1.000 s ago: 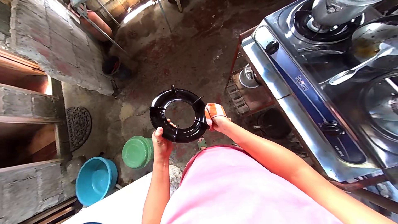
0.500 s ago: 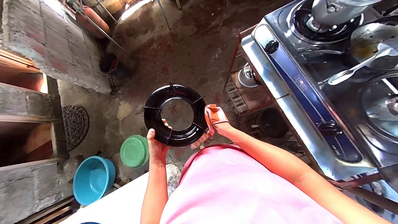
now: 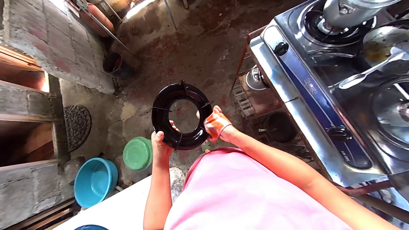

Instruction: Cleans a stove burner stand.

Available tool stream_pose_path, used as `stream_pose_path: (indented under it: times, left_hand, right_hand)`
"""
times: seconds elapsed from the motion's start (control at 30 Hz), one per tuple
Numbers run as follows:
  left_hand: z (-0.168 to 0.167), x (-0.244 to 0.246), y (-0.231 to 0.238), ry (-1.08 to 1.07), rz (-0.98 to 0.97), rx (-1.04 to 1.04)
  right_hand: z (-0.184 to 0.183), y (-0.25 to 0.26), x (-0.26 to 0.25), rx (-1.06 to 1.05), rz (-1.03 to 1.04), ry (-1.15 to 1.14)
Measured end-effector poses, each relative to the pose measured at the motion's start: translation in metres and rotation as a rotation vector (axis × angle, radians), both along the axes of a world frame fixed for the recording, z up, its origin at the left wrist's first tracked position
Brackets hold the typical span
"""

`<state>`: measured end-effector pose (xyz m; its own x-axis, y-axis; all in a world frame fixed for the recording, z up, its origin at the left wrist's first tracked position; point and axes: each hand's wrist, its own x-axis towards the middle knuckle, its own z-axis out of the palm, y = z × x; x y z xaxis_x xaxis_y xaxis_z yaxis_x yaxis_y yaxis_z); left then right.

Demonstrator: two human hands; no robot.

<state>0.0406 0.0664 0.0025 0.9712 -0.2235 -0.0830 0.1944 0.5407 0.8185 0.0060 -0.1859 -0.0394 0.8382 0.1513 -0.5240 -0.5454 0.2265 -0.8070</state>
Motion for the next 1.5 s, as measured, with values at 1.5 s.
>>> stream_pose_path:
  times: [1.5]
  left_hand:
    - [0.005, -0.018, -0.019, 0.052, -0.002, 0.098]
  right_hand:
    - [0.016, 0.004, 0.009, -0.386, -0.25, 0.028]
